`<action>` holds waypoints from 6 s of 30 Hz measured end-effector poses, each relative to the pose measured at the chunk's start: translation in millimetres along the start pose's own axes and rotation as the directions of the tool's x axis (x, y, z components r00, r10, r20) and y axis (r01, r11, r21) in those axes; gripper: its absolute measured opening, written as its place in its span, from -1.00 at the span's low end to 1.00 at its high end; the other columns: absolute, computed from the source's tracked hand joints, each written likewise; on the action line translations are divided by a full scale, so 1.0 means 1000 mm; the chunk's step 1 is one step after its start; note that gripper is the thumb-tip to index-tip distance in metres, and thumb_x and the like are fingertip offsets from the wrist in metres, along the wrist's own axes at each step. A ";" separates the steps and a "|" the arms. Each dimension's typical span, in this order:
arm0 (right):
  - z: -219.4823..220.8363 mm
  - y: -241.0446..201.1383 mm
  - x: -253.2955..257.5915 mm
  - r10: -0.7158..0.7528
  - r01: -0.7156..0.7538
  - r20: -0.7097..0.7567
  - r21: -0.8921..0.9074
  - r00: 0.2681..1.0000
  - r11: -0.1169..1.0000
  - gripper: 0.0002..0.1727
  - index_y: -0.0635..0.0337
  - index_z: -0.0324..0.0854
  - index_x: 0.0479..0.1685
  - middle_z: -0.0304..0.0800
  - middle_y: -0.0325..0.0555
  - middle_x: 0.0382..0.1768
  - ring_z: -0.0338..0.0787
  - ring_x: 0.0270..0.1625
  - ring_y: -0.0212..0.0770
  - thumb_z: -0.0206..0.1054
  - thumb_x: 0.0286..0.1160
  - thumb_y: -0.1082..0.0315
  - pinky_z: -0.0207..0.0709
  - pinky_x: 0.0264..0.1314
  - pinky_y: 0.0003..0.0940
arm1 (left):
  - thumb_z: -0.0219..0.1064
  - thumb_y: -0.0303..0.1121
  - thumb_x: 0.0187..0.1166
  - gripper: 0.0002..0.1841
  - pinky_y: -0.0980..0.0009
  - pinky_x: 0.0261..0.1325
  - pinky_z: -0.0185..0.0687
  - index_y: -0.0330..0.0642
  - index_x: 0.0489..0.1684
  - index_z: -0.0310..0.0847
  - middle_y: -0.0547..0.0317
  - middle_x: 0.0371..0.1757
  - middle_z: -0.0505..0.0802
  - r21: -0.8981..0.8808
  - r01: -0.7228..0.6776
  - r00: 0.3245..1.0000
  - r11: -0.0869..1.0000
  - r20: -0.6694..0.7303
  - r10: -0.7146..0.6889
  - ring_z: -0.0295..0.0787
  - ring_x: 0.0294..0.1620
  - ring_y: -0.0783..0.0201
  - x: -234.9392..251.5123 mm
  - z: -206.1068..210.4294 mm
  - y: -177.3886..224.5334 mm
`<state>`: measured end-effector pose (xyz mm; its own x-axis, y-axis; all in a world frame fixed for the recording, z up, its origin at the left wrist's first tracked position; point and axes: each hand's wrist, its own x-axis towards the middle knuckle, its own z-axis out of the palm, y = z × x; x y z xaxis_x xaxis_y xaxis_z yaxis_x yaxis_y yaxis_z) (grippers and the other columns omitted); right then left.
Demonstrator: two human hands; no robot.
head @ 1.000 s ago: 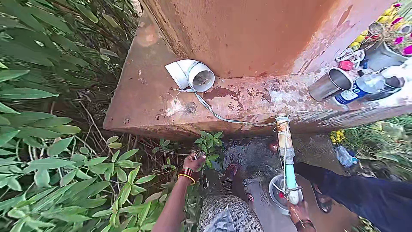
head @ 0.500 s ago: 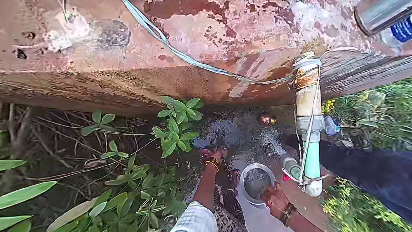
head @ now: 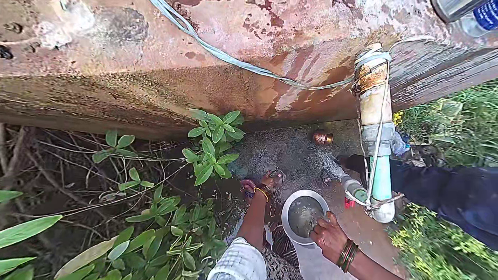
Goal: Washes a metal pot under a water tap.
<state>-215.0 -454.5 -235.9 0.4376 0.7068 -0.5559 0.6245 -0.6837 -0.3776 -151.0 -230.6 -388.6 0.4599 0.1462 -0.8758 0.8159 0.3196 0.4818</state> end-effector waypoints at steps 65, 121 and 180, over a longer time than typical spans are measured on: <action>0.004 0.002 -0.018 -0.078 0.072 -0.192 -0.037 0.978 0.997 -0.89 0.10 0.81 -0.56 0.79 -0.14 -0.61 0.85 -0.35 0.00 0.61 -0.11 0.43 0.49 0.20 0.21 | 0.36 -0.56 0.59 -0.45 0.27 0.24 0.57 -0.37 0.58 0.32 -0.17 0.37 0.66 -0.022 0.084 0.992 0.996 0.095 -0.082 0.64 0.22 0.19 -0.008 0.040 -0.026; 0.026 0.010 -0.054 0.023 -0.055 -0.331 -0.086 0.943 0.995 -0.90 -0.05 0.84 -0.55 0.75 -0.25 -0.64 0.85 -0.37 -0.10 0.49 0.06 0.43 0.56 0.28 0.21 | -0.10 -0.36 0.89 -0.65 0.37 -0.34 0.56 -0.18 0.55 0.26 0.00 -0.01 0.61 -0.261 0.180 0.982 0.948 0.096 -0.160 0.60 -0.30 0.25 0.005 0.055 -0.025; -0.045 0.020 -0.040 0.099 -0.193 0.424 0.185 0.900 0.964 -0.71 0.21 0.80 0.12 0.86 0.23 -0.06 0.74 0.24 0.26 0.22 0.55 0.48 0.23 0.53 0.21 | 0.19 -0.46 0.75 -0.45 0.09 0.70 0.28 -0.52 0.67 0.21 -0.41 0.59 0.52 0.597 0.011 0.968 0.802 0.194 -0.158 0.45 0.64 -0.12 -0.019 0.117 -0.038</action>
<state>-191.1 -488.2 -187.4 0.1811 0.4915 -0.8518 0.3978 -0.8287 -0.3937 -149.4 -354.4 -387.0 0.3843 -0.0906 -0.9187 0.8689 -0.3008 0.3932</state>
